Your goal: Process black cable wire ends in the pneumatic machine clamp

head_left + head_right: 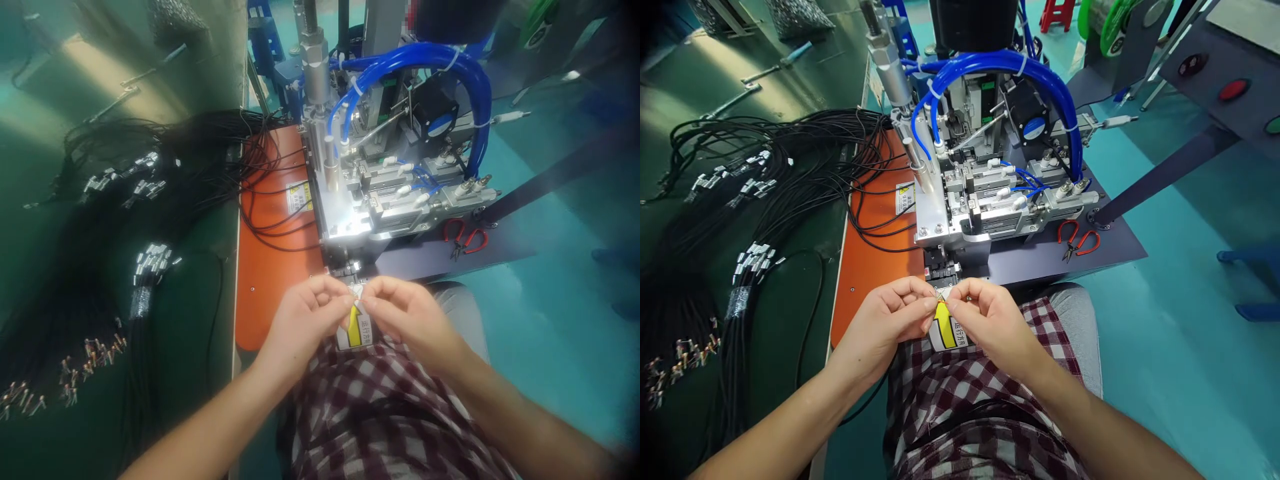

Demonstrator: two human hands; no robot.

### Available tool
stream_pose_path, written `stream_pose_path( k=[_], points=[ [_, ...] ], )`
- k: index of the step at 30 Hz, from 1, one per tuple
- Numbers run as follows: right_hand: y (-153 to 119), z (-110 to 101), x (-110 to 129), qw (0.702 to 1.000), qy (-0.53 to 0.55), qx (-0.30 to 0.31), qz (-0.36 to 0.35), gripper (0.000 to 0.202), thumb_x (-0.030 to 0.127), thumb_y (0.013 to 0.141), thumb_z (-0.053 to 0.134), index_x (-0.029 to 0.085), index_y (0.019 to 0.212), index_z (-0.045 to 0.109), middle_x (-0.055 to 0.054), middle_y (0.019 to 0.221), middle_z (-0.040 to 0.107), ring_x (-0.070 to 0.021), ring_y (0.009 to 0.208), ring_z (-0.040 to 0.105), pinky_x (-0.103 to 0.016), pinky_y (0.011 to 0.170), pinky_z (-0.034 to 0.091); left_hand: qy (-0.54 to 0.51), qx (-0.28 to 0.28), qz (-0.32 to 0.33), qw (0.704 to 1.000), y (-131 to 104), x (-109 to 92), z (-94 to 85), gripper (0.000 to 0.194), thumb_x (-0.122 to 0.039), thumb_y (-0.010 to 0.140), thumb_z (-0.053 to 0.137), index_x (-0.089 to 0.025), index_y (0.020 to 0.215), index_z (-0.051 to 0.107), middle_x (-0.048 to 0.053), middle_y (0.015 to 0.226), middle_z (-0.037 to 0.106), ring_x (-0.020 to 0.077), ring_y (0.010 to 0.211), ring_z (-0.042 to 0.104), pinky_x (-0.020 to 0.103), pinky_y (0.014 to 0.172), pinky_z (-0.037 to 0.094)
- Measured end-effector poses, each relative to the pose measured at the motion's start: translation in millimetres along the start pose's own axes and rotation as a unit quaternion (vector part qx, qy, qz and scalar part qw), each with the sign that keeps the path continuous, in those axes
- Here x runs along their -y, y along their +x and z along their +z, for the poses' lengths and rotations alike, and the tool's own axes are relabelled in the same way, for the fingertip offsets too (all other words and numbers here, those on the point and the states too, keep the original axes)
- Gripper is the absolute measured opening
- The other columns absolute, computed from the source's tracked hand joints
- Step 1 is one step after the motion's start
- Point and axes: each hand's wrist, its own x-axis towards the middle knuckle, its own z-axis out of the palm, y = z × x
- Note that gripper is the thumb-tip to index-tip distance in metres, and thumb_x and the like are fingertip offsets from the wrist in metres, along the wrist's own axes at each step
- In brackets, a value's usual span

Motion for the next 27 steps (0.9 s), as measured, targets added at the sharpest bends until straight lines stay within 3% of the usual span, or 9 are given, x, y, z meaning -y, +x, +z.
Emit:
stream_pose_path(
  k=[6,12,24,27],
  points=[
    [-3.1,-2.6,4.0,0.998,-0.044,-0.036,-0.017,0.02,0.032,0.085,0.059,0.016,0.074,0.06,0.009,0.044,0.039,-0.0054,0.04,0.031,-0.017,0.038,0.029,0.017,-0.002,-0.005,1.0,-1.1,-0.7,1.4,0.013,-0.026,0.079,0.067,-0.015,0.075,0.061,-0.004,0.054,0.054,0.0037,0.048,0.042,0.014,0.048,0.031],
    [-1.0,-0.5,9.8,0.997,-0.06,-0.046,-0.022,0.019,0.03,0.076,0.069,0.014,0.068,0.061,0.006,0.05,0.046,-0.0045,0.044,0.034,-0.017,0.039,0.028,0.047,0.0,0.008,0.999,-3.2,1.2,2.3,0.012,-0.026,0.079,0.066,-0.015,0.076,0.062,-0.004,0.055,0.056,0.005,0.05,0.045,0.015,0.049,0.033],
    [-12.6,9.9,-5.7,0.997,-0.02,-0.067,-0.016,0.022,0.036,0.086,0.06,0.02,0.074,0.052,0.01,0.042,0.039,-0.0065,0.038,0.03,-0.021,0.039,0.025,-0.004,-0.01,0.018,1.0,-5.0,5.3,8.0,0.015,-0.027,0.081,0.066,-0.015,0.076,0.059,-0.005,0.055,0.055,0.0026,0.046,0.038,0.013,0.046,0.029],
    [-15.9,8.7,-8.4,0.987,-0.106,-0.087,-0.089,0.018,0.031,0.089,0.055,0.02,0.075,0.051,0.006,0.053,0.045,-0.0086,0.046,0.039,-0.022,0.044,0.032,0.01,-0.01,0.008,1.0,-6.6,3.5,9.9,0.014,-0.026,0.082,0.065,-0.015,0.076,0.059,-0.005,0.055,0.054,0.0034,0.047,0.04,0.014,0.046,0.03]
  ],
)
